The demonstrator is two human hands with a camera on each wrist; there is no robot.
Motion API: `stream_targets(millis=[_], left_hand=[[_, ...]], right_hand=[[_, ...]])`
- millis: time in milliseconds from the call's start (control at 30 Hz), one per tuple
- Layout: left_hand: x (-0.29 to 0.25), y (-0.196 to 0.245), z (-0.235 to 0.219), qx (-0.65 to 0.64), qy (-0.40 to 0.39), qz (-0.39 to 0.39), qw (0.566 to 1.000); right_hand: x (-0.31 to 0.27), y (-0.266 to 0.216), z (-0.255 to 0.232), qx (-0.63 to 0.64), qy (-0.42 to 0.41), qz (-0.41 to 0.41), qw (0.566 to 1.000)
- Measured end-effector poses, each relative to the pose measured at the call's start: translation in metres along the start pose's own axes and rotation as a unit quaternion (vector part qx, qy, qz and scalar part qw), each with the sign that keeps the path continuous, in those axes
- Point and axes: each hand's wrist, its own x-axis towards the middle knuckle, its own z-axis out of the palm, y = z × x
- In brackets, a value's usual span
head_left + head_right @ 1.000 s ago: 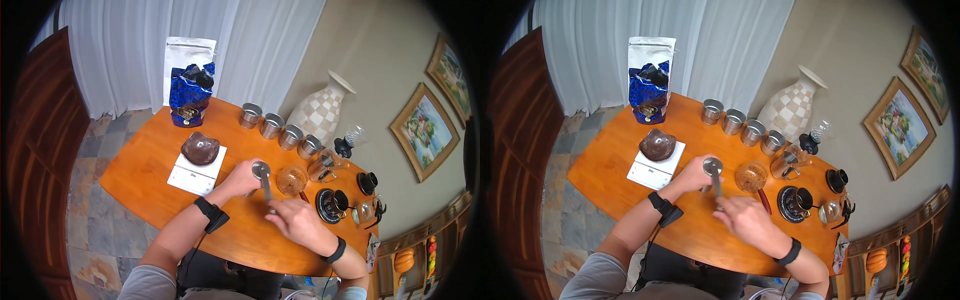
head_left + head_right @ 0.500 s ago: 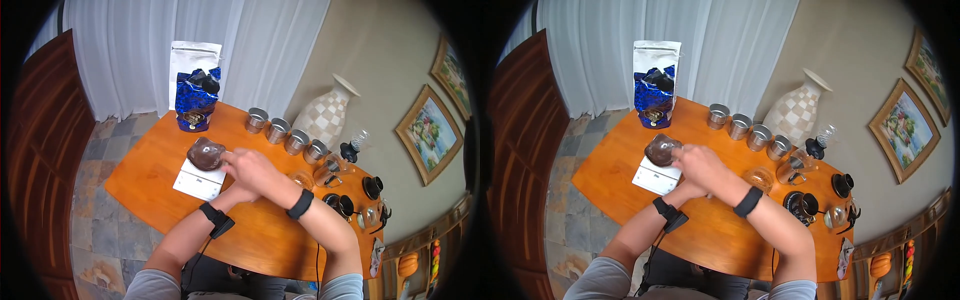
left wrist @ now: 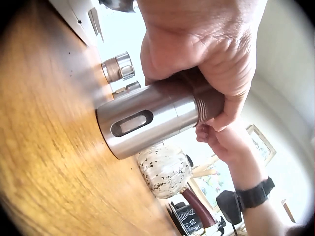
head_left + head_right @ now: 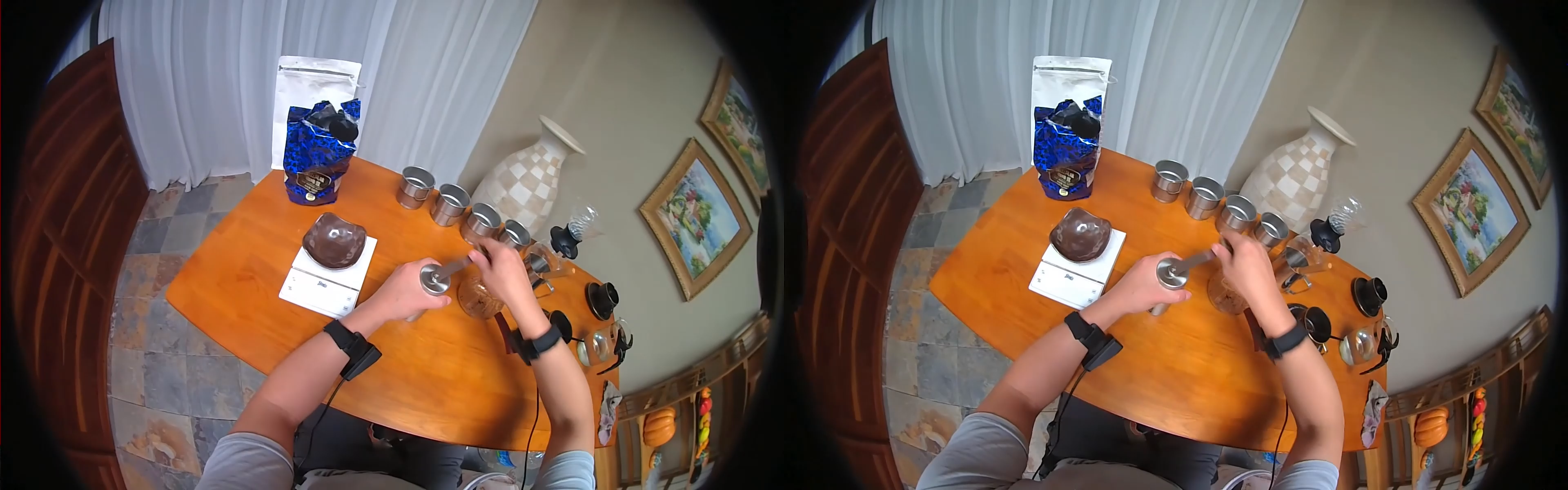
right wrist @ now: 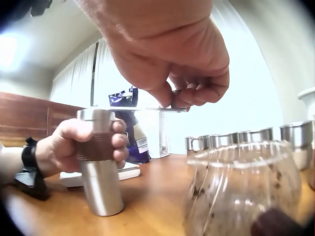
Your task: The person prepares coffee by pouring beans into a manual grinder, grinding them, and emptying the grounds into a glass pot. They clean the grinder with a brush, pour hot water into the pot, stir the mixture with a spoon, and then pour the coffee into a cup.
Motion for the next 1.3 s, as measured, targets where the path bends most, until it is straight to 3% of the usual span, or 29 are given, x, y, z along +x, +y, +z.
stream_targets(millis=[33,100,200,367,433,600,667,867,1300], left_hand=[[0.0,-0.001,0.0,-0.002,0.001,0.008,1.0],[0.001,-0.001,0.0,-0.006,0.001,0.019,1.0],[0.0,-0.001,0.001,-0.011,-0.006,0.006,1.0],[0.001,-0.007,0.002,-0.025,-0.006,0.013,1.0],[0.002,-0.008,0.001,-0.018,-0.004,0.026,0.999],[0.0,-0.003,0.001,-0.005,0.008,0.018,1.0],[0.0,-0.002,0.0,-0.002,0.008,0.019,1.0],[0.001,-0.003,0.001,-0.003,0.014,0.021,1.0],[0.002,-0.002,0.002,0.007,0.013,0.018,1.0]], right_hand=[[-0.015,0.0,-0.004,-0.002,0.0,0.0,1.0],[-0.046,-0.005,-0.017,0.053,-0.013,0.075,0.996],[-0.081,-0.034,-0.039,0.047,-0.041,0.075,0.995],[-0.113,-0.063,-0.045,0.056,-0.058,-0.057,0.995],[-0.117,-0.075,-0.041,0.034,-0.061,-0.114,0.991],[-0.107,-0.09,-0.032,0.028,-0.079,-0.157,0.984],[-0.102,-0.091,-0.028,0.029,-0.044,-0.198,0.979],[-0.103,-0.086,-0.014,-0.065,-0.044,-0.215,0.974],[-0.097,-0.083,-0.018,0.001,-0.063,-0.191,0.979]])
